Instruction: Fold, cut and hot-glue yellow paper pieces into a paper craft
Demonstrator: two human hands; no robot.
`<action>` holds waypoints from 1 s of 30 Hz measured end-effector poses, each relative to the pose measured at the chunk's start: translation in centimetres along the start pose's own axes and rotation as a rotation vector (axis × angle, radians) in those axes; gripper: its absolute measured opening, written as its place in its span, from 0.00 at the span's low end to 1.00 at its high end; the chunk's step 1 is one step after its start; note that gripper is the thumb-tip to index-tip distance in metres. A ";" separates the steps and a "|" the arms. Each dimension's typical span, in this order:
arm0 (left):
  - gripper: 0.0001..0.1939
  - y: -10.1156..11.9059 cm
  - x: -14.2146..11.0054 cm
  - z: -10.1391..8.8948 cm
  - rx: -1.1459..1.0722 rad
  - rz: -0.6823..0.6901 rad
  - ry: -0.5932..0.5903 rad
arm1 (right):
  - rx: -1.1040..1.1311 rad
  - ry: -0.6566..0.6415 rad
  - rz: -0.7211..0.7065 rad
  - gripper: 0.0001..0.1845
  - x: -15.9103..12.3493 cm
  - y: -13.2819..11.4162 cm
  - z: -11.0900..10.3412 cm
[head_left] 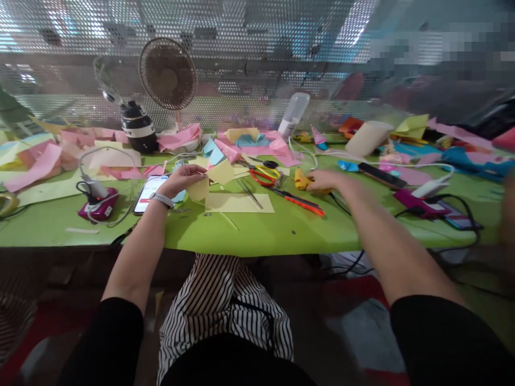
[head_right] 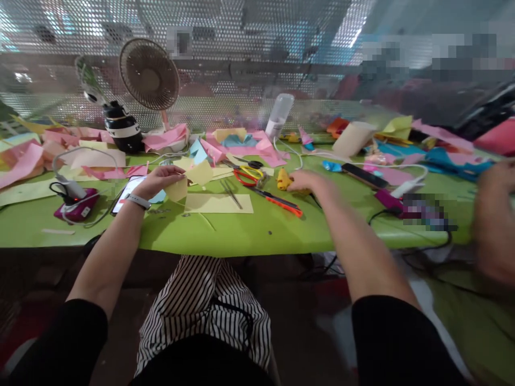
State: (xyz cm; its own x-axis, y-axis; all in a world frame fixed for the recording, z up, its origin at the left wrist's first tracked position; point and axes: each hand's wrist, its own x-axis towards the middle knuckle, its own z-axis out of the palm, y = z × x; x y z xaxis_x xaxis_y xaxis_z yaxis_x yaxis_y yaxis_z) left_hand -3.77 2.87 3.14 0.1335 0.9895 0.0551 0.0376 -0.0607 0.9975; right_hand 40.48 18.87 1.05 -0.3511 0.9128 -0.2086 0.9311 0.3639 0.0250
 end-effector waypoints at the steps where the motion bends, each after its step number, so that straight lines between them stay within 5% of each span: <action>1: 0.17 0.0 -0.1 0.0 0.001 -0.006 -0.011 | -0.003 -0.020 0.032 0.12 0.0 0.0 0.1; 10: 0.15 -0.2 0.0 -0.2 0.055 -0.018 -0.039 | 0.230 0.243 0.192 0.11 -3.3 -0.8 -1.3; 15: 0.15 -0.1 -0.1 0.0 0.098 -0.031 -0.038 | 0.884 0.461 0.179 0.05 -5.2 -3.2 -3.0; 20: 0.13 0.0 -0.3 0.1 0.118 -0.030 -0.026 | 1.476 0.419 -0.130 0.14 -5.3 -10.6 -3.3; 25: 0.12 -0.3 -0.3 -0.2 0.153 -0.003 -0.017 | 1.458 0.222 -0.442 0.26 -5.0 -17.9 -1.9; 30: 0.10 -0.4 -0.3 0.1 0.154 -0.029 -0.004 | 1.373 0.096 -0.523 0.27 -5.6 -20.4 0.0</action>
State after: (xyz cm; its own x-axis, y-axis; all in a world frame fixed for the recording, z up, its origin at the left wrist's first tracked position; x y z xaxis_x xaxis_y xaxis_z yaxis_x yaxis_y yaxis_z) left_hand -3.73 2.58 2.75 0.1342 0.9906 0.0263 0.1932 -0.0521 0.9798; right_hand 23.47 6.33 1.67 -0.6234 0.7645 0.1640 0.0412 0.2415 -0.9695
